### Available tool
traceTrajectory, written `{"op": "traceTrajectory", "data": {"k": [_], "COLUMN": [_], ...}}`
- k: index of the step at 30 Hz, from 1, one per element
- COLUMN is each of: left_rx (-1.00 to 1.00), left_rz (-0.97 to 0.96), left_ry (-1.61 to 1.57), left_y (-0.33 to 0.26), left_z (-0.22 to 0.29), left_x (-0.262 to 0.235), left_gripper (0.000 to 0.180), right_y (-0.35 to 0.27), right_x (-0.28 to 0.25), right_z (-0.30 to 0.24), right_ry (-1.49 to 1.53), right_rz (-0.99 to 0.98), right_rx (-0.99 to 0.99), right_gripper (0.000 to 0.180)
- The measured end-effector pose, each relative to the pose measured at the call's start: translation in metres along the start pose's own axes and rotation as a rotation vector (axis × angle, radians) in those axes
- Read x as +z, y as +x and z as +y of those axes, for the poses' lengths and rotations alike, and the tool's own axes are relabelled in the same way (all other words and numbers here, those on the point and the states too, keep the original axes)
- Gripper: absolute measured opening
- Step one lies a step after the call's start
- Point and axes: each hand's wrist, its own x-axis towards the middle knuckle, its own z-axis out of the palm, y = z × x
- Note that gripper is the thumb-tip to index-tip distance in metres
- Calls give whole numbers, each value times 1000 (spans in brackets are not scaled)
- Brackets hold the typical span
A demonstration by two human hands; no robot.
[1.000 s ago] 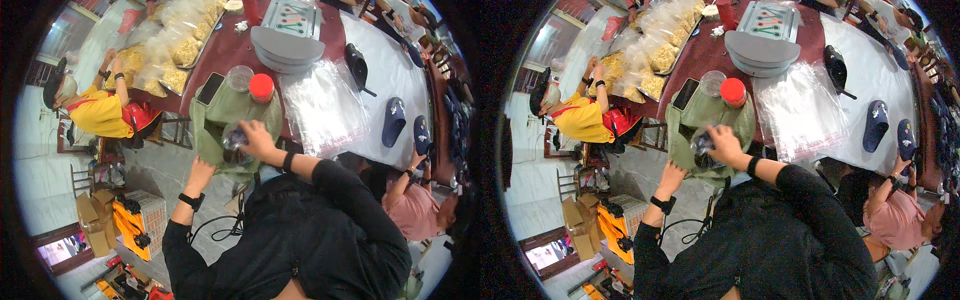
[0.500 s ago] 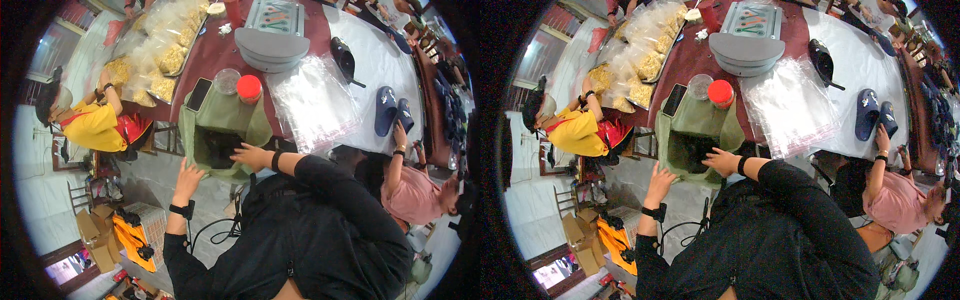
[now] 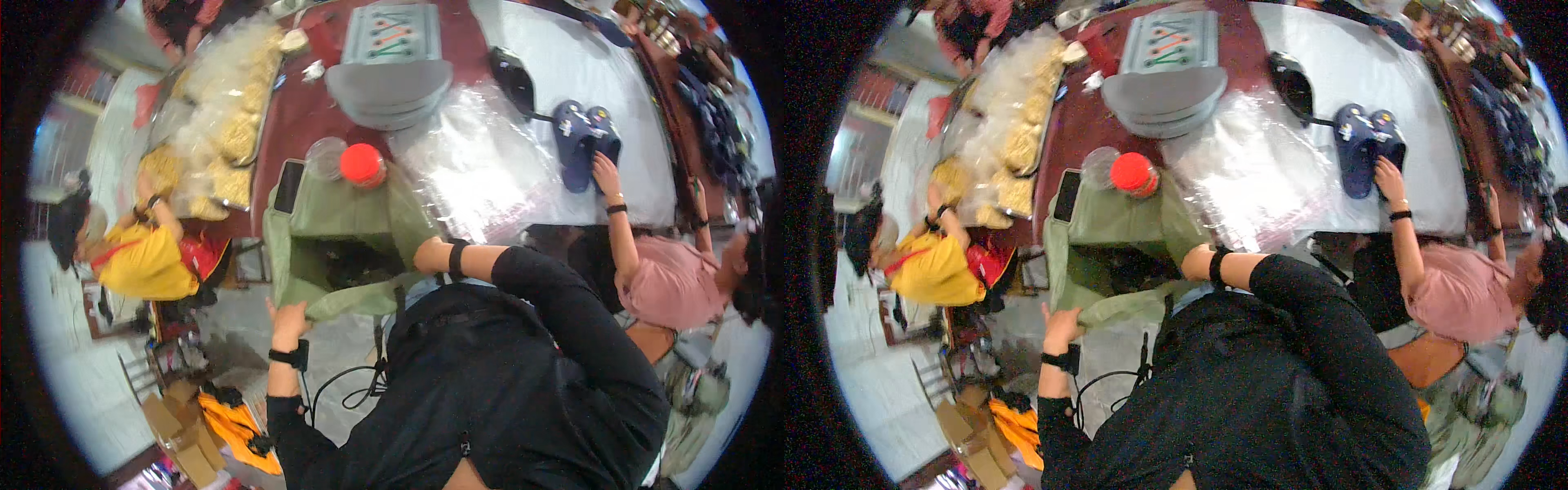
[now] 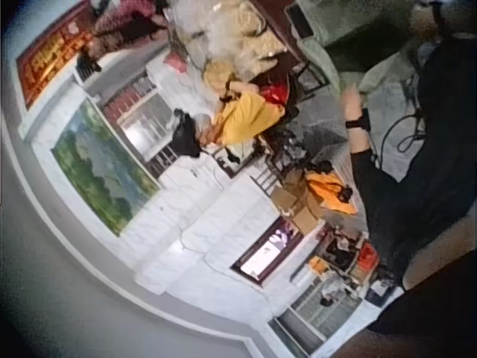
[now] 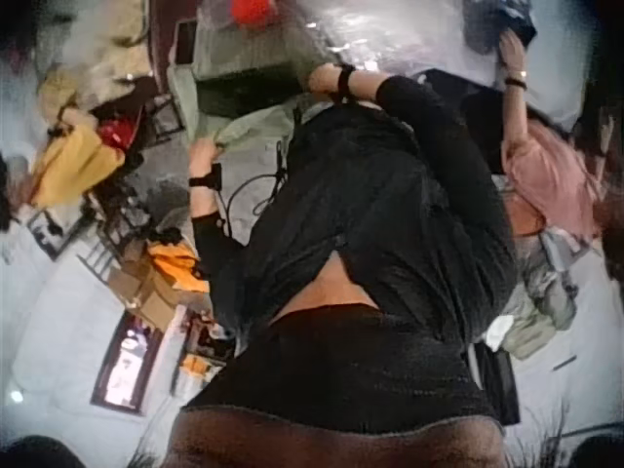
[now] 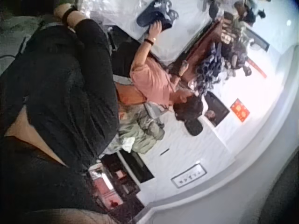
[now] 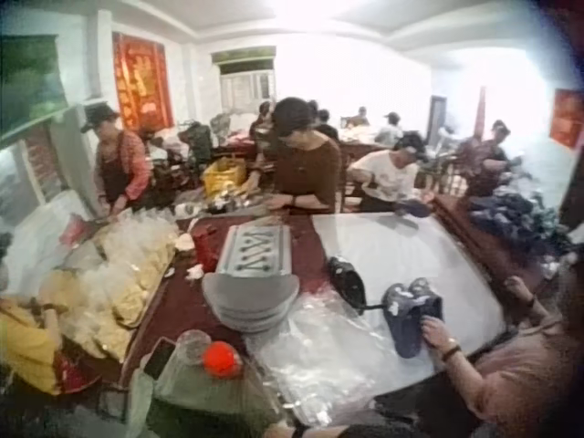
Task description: Packaging blue shoes into individual plastic bags and sealing them with a heat sealer machine.
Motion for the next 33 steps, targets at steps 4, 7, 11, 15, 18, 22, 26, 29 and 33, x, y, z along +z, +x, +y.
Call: {"op": "traceTrajectory", "data": {"k": [4, 7, 11, 15, 18, 22, 26, 29, 33], "left_rx": [96, 237, 719, 957, 1000, 921, 752, 647, 642], "left_rz": [-262, -163, 400, 370, 384, 379, 339, 293, 317], "left_ry": [-115, -75, -259, -385, -434, -145, 155, 238, 188], "left_y": [8, 19, 61, 91, 123, 139, 160, 168, 170], "left_z": [36, 77, 152, 241, 291, 346, 365, 369, 371], "left_x": [-45, -63, -81, -105, -96, -91, -69, -58, -51], "left_gripper": [65, 61, 37, 38, 40, 41, 49, 54, 57], "right_y": [-30, -55, -103, -135, -162, -206, -213, -216, -210], "right_x": [6, 0, -2, 40, 66, 109, 149, 160, 181], "right_z": [17, 25, 62, 133, 179, 229, 274, 299, 318], "right_ry": [137, 445, 825, 935, 988, 1021, 888, 1196, 1333], "right_rz": [139, 526, 832, 1505, 1678, 1813, 1538, 1256, 1139], "right_rx": [-111, -253, 12, 375, 829, 997, 1374, 1634, 1711], "right_gripper": [16, 20, 19, 15, 15, 22, 36, 53, 55]}}
